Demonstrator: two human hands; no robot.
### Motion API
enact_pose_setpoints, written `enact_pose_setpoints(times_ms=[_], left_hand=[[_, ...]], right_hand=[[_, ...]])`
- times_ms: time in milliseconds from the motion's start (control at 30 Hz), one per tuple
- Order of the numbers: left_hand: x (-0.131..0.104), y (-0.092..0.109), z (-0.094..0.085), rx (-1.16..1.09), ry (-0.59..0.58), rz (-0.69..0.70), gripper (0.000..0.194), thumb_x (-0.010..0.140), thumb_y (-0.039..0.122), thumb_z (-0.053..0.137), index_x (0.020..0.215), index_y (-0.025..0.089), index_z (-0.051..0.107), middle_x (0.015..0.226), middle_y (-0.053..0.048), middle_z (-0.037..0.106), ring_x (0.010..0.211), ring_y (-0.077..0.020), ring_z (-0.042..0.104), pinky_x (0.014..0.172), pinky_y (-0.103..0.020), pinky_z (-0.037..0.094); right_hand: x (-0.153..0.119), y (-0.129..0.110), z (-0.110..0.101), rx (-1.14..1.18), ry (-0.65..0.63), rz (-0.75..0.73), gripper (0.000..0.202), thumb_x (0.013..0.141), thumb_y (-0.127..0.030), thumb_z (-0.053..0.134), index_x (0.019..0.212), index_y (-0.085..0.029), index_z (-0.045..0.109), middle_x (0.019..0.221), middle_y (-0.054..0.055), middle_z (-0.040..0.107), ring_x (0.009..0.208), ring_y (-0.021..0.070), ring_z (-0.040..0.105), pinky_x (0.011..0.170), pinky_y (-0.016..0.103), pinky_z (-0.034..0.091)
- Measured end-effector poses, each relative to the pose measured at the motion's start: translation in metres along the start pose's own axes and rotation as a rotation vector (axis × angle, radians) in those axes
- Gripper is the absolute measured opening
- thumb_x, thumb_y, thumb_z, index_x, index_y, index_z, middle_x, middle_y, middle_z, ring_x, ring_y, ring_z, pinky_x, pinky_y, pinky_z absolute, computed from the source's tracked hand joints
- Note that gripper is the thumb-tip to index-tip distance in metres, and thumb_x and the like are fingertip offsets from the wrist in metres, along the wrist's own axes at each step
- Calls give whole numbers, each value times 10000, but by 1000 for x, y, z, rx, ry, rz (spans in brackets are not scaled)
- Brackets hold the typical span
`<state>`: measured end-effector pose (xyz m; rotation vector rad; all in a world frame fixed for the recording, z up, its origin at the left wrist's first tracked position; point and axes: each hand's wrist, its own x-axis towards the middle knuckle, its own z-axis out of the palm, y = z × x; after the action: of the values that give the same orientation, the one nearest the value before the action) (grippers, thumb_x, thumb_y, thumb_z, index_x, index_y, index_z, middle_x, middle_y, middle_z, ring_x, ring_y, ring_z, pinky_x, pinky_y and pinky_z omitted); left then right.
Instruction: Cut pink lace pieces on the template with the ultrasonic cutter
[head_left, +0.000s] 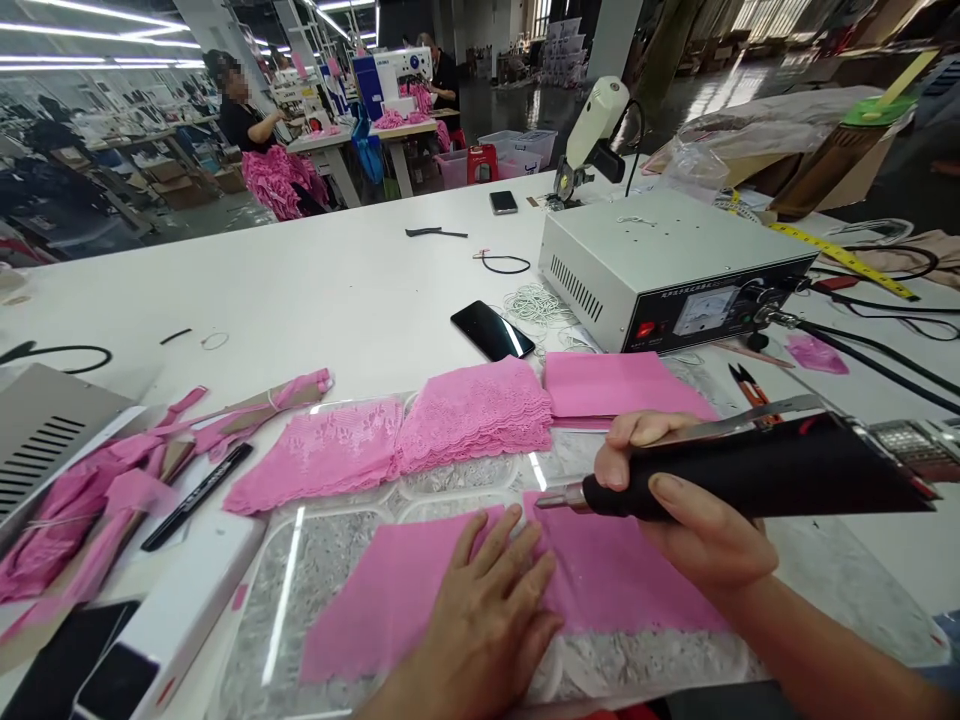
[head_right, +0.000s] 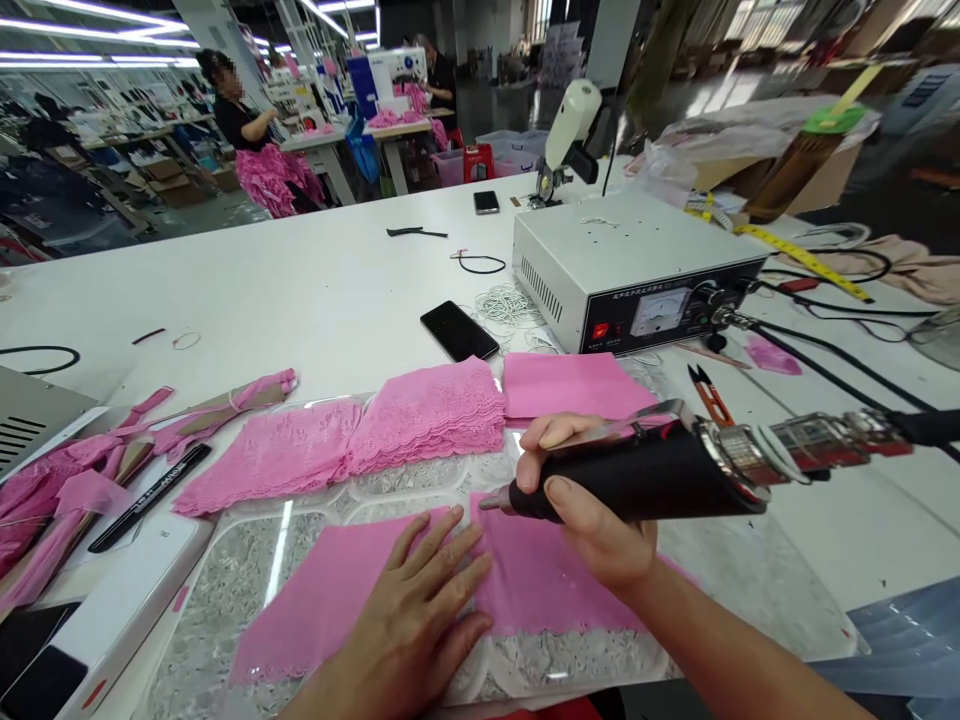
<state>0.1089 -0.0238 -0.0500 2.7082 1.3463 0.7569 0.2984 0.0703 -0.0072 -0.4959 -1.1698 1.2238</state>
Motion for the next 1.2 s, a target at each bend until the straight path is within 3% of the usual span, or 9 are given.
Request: enact_pose_setpoints(times_ms=[333,900,1067,1200], left_hand=[[-2,-2,3,12,-7,3,330,961,356,547,1212,162,638,1309,-95,642,1281,-302,546,1022,-510,500],[0,-3,2,18,31,-2,312,973,327,515,1196,157,652,1270,-79,669,1250,-291,576,1017,-488,506],[-2,-8,5,35,67,39,309,960,277,522,1218,165,650,1289,-69,659,1292,-253,538,1113,-423,407],[-4,-17,11,63,95,105,320,929,207,533,1223,154,647,1323,-83,634,1375,-244,445,1195,-390,262]], right_hand=[[1,7,1,-18,41,8,143,815,-250,658,956,-230,664,871,31,594,655,142,599,587,311,568],[4,10,3,-99,-14,9,85,836,-264,691,885,-230,630,826,2,587,613,129,601,585,314,535],[9,5,2,-76,2,-4,106,833,-292,684,912,-246,630,858,7,590,618,133,602,560,313,544],[18,-18,-24,-74,161,-104,128,769,-288,689,882,-239,657,834,18,580,597,138,584,532,310,534]])
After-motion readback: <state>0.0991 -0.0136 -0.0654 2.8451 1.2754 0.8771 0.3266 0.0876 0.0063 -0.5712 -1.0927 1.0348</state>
